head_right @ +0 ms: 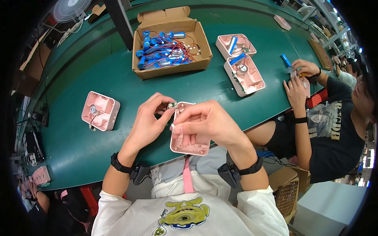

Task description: The person picks up a battery from a box and plugs its connector into a circuit board. They then place the battery and the circuit board into a pink plastic housing before setting the assembly aside.

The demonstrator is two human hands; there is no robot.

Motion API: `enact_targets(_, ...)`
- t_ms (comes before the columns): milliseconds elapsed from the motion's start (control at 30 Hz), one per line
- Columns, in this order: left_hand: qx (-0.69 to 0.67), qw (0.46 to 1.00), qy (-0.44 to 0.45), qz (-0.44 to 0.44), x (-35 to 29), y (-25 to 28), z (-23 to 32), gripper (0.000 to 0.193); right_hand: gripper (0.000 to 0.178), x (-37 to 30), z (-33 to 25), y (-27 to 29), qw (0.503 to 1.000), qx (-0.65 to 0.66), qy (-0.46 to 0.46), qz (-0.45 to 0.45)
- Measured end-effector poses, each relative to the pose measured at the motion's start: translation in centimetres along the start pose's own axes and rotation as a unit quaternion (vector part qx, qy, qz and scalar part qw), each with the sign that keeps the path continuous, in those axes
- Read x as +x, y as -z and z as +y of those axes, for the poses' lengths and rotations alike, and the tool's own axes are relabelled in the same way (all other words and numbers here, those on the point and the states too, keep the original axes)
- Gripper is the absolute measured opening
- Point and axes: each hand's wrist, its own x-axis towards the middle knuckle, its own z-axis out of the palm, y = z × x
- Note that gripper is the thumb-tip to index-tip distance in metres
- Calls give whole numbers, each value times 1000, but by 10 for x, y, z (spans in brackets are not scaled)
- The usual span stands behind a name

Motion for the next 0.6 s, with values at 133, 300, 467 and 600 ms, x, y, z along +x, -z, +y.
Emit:
enact_targets(133,13,1000,-20,13,3,-5,0,15,6,18,15,1,938,-293,114,147)
enact_targets(300,16,998,-51,20,-2,-6,4,14,7,25,27,-5,842,-449,205,219)
enact_targets(467,27,998,-60,26,-2,-7,3,15,7,26,23,-7,845,-440,211,217)
enact_targets(600,44,994,-96,26,-1,-6,2,15,7,27,23,-9,842,-449,197,225)
